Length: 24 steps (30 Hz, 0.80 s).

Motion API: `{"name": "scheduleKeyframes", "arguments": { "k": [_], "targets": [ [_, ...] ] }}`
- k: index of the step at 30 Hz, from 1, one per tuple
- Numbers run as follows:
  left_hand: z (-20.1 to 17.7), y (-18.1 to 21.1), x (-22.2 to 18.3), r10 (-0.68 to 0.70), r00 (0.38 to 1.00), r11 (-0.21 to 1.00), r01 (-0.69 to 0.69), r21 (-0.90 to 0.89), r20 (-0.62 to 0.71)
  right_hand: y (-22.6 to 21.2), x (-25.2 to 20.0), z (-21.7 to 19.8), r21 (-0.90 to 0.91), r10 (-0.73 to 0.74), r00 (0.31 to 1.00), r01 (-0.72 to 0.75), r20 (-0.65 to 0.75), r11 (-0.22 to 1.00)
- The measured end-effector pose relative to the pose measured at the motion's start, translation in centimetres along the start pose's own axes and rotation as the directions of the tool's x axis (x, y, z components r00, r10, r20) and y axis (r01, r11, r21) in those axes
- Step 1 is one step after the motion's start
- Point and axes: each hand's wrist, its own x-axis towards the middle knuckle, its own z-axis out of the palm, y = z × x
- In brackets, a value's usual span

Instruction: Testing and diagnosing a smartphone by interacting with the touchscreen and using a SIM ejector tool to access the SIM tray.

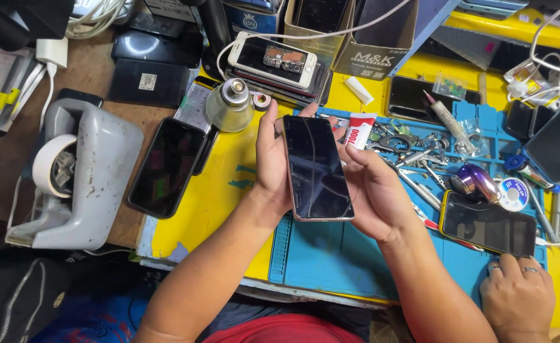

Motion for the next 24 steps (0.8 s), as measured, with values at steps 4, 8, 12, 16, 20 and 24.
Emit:
{"name": "scheduleKeyframes", "arguments": {
  "k": [4, 8, 12, 16, 20, 24],
  "targets": [
    [0.5, 0.2, -0.7, 0.01, 1.0, 0.999, -0.01, -0.032, 0.003, 0.4, -0.6, 0.6, -0.039, 0.001, 1.0, -0.001, -0.014, 0.999],
    [0.9, 0.5, -1.3, 0.059, 0.998, 0.997, -0.059, -0.053, 0.006, 0.9, -1.4, 0.8, -0.034, -0.01, 1.0, 0.01, 0.007, 0.999],
    [1.0, 0.8, -2.5, 0.241, 0.97, 0.967, -0.243, -0.08, -0.029, 1.5, -4.0, 3.7, 0.063, -0.013, 1.0, 0.013, 0.0, 0.998],
    [2.5, 0.7, -5.7, 0.398, 0.902, 0.911, -0.411, -0.043, -0.168, 3.9, -6.0, 4.0, 0.2, -0.037, 0.995, 0.054, -0.091, 0.978],
    [-1.6, -1.0, -8.8, 0.591, 0.796, 0.805, -0.569, -0.168, 0.13, 6.6, -7.8, 3.7, 0.036, -0.093, 0.895, 0.121, -0.437, 0.992],
    [-4.5, -1.9, -14.2, 0.58, 0.747, 0.804, -0.589, -0.082, 0.325, 9.0, -8.9, 1.8, -0.162, -0.224, 0.924, 0.181, -0.312, 0.97]
  ]
}}
